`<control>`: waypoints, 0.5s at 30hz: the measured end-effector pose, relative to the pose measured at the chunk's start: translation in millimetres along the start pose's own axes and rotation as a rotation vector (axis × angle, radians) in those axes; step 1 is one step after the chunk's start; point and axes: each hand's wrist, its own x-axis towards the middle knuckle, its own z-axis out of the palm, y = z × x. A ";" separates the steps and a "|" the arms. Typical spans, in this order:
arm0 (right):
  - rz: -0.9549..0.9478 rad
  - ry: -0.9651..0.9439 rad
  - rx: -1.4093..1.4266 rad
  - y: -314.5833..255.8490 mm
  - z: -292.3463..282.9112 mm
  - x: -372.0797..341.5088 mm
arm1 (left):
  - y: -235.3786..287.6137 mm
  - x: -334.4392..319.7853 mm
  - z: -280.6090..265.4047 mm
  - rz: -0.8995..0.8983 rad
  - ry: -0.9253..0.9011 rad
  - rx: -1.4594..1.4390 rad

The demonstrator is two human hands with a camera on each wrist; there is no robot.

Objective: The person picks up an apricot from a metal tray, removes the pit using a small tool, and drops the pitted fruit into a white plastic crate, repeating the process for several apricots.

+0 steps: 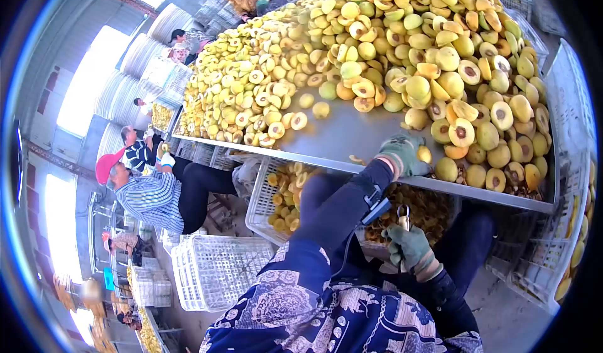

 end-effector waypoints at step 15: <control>-0.177 0.061 -0.077 4.0 -3.5 -14.6 | -41.4 -0.9 30.8 0.089 0.300 -0.289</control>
